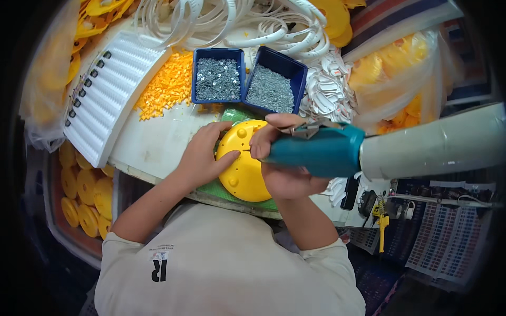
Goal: Assembling yellow plastic toy components using small metal pins and a pneumatic tool at a factory workbench.
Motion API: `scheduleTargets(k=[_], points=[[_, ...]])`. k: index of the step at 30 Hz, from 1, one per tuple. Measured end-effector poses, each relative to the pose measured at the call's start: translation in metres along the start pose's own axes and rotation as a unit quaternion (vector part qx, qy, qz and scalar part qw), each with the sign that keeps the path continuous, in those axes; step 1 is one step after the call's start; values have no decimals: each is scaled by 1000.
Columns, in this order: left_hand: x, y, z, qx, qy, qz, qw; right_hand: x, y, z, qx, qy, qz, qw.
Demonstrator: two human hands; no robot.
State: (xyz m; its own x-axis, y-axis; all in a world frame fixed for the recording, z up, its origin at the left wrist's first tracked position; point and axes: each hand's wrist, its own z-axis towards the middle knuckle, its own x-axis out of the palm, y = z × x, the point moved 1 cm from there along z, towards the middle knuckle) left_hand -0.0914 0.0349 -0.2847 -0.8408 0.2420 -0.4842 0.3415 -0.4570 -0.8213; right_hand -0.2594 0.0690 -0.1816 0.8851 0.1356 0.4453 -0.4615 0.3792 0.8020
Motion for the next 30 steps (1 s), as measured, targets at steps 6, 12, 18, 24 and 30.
scheduleTargets(k=[6, 12, 18, 24, 30], points=[[9, 3, -14, -79, -66, -71, 992, 12, -36, 15, 18, 39, 7, 999], [9, 3, -13, -52, -74, -50, 995, 7, -53, 7, 98, 33, -3, 995], [9, 6, -10, -44, -65, -49, 996, 6, -45, 10, 182, 110, -104, 971], [5, 0, -9, -50, -51, -39, 997, 8, -38, 15, 165, 79, -21, 983], [0, -15, 23, -11, 18, 46, 999, -23, -18, 43, -6, 48, -56, 997]])
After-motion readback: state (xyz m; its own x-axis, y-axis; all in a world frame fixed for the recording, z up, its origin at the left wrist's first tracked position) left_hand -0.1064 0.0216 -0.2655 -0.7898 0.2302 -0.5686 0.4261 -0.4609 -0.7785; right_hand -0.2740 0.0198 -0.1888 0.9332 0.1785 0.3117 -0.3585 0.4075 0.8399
